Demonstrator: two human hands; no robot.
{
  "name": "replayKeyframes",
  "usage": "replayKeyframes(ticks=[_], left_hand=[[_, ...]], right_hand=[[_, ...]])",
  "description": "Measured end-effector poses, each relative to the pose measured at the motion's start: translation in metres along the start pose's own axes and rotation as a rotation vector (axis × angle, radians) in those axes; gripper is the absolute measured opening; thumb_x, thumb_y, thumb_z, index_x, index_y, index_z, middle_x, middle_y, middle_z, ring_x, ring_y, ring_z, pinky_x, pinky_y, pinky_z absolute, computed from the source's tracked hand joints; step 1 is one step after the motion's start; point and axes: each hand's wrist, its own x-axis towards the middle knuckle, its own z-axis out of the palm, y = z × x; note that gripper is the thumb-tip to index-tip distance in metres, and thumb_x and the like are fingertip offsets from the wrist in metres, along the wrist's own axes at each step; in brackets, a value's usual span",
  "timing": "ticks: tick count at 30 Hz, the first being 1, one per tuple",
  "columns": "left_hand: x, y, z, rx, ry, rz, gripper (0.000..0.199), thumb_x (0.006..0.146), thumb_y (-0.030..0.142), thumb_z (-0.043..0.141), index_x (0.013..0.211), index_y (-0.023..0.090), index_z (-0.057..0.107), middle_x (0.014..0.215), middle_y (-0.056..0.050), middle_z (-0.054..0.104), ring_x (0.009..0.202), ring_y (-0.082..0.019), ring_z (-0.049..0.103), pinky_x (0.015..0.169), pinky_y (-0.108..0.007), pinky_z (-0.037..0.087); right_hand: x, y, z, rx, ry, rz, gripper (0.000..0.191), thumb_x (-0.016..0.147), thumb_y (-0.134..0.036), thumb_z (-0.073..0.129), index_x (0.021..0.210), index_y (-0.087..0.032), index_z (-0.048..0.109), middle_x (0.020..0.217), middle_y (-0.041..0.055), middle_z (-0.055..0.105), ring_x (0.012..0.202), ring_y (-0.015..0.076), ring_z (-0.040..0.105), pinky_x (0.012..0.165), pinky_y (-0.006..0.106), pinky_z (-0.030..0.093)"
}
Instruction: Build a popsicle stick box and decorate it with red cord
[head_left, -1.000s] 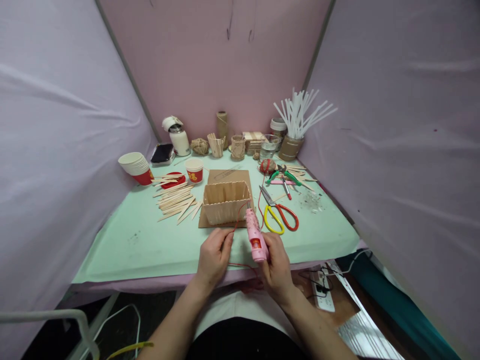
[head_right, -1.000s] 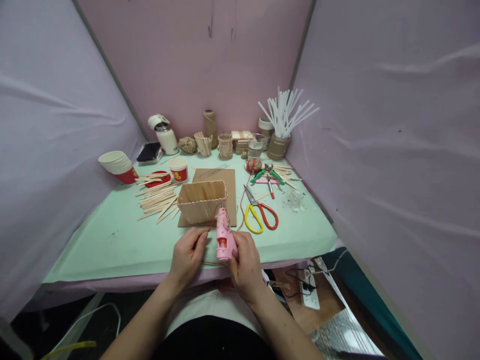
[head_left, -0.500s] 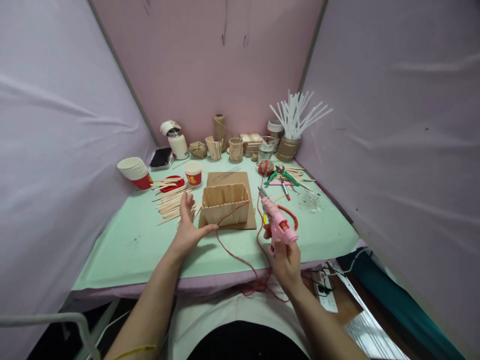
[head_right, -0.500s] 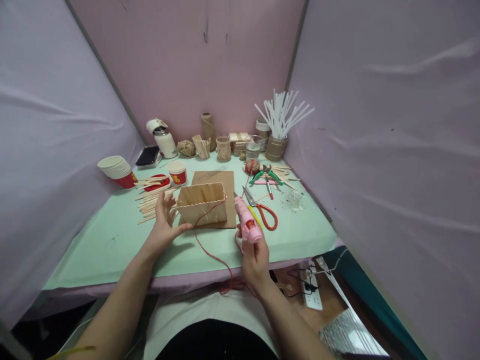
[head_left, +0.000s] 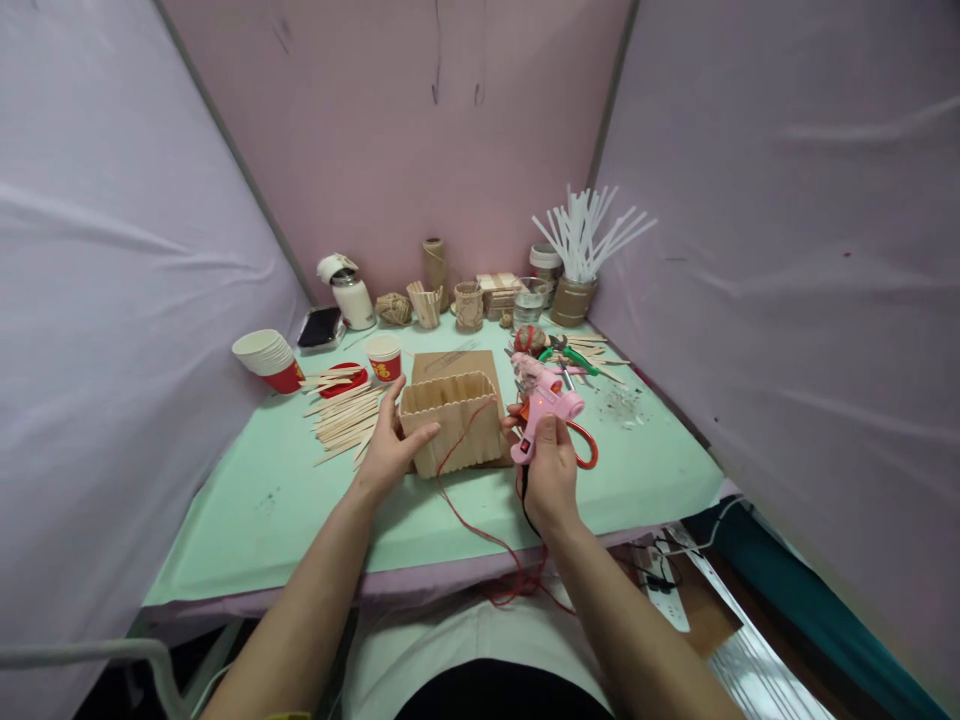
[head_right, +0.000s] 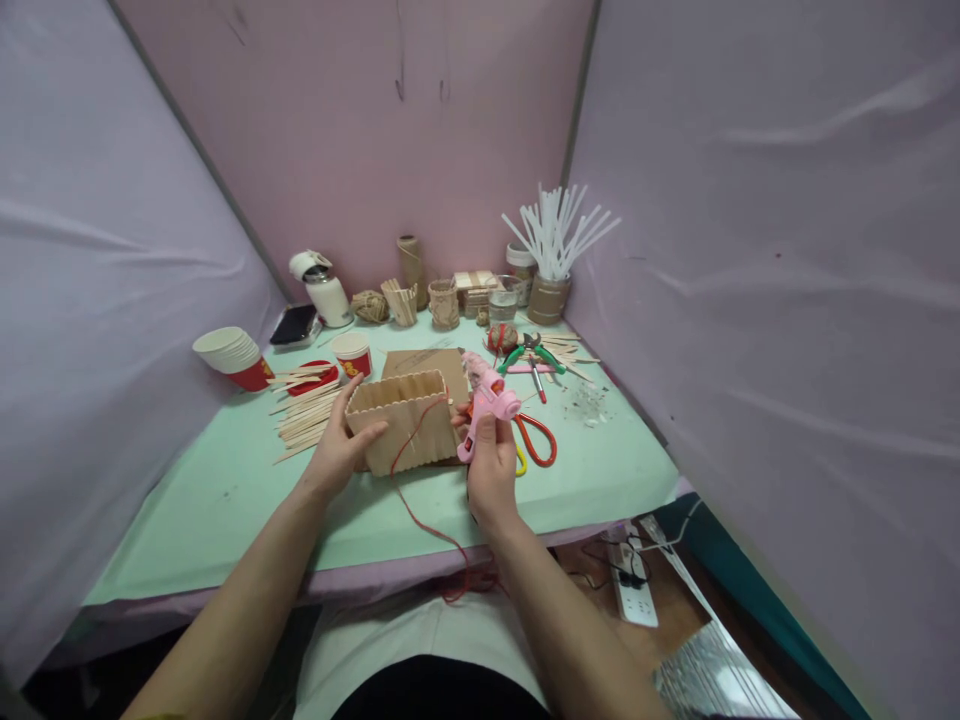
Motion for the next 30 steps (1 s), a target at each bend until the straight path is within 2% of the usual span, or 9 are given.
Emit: replayKeyframes(ticks=[3, 6, 11, 17, 23, 30], left_hand=[[-0.008, 0.001, 0.008, -0.067, 0.046, -0.058, 0.089, 0.071, 0.042, 0.076, 0.145, 0.026, 0.028, 0.14, -0.012, 0.05, 0.122, -0.029, 0.054, 0.095, -0.04, 0.05], [-0.012, -0.004, 0.012, -0.118, 0.069, -0.071, 0.087, 0.071, 0.041, 0.076, 0.143, 0.025, 0.031, 0.136, -0.013, 0.054, 0.121, -0.028, 0.055, 0.094, -0.038, 0.051], [-0.013, -0.009, 0.013, -0.117, 0.093, -0.072, 0.084, 0.07, 0.04, 0.076, 0.141, 0.024, 0.034, 0.13, -0.012, 0.058, 0.117, -0.026, 0.058, 0.091, -0.037, 0.051], [-0.02, -0.005, 0.017, -0.111, 0.113, -0.047, 0.079, 0.071, 0.041, 0.075, 0.138, 0.025, 0.036, 0.131, -0.012, 0.057, 0.117, -0.026, 0.057, 0.093, -0.038, 0.051], [-0.024, -0.005, 0.02, -0.114, 0.119, -0.033, 0.079, 0.07, 0.04, 0.076, 0.137, 0.023, 0.036, 0.131, -0.012, 0.056, 0.115, -0.025, 0.058, 0.092, -0.037, 0.05], [-0.025, -0.005, 0.019, -0.112, 0.121, -0.032, 0.081, 0.069, 0.039, 0.077, 0.136, 0.023, 0.036, 0.131, -0.013, 0.055, 0.115, -0.026, 0.058, 0.092, -0.037, 0.05]], right_hand=[[-0.004, -0.01, -0.002, -0.032, -0.005, -0.028, 0.04, 0.09, -0.056, 0.048, 0.101, -0.02, 0.063, 0.099, 0.0063, 0.068, 0.08, 0.0144, 0.063, 0.062, 0.025, 0.046], [-0.008, -0.016, -0.008, -0.066, -0.005, -0.029, 0.042, 0.09, -0.057, 0.047, 0.102, -0.019, 0.063, 0.099, 0.0072, 0.068, 0.082, 0.0156, 0.063, 0.06, 0.024, 0.045], [-0.025, -0.027, -0.024, -0.271, -0.031, -0.081, 0.039, 0.093, -0.052, 0.045, 0.103, -0.019, 0.063, 0.092, 0.0067, 0.068, 0.075, 0.0142, 0.06, 0.059, 0.025, 0.044], [-0.055, -0.046, -0.037, -0.547, -0.158, -0.182, 0.036, 0.095, -0.047, 0.043, 0.105, -0.018, 0.06, 0.091, 0.0072, 0.066, 0.065, 0.0141, 0.054, 0.056, 0.027, 0.044], [-0.064, -0.04, -0.04, -0.631, -0.234, -0.218, 0.026, 0.097, -0.04, 0.04, 0.097, -0.019, 0.057, 0.087, 0.005, 0.06, 0.078, 0.0171, 0.057, 0.071, 0.031, 0.047], [-0.065, -0.032, -0.037, -0.669, -0.27, -0.243, 0.026, 0.098, -0.038, 0.04, 0.101, -0.019, 0.057, 0.089, 0.006, 0.061, 0.081, 0.0184, 0.058, 0.074, 0.032, 0.047]])
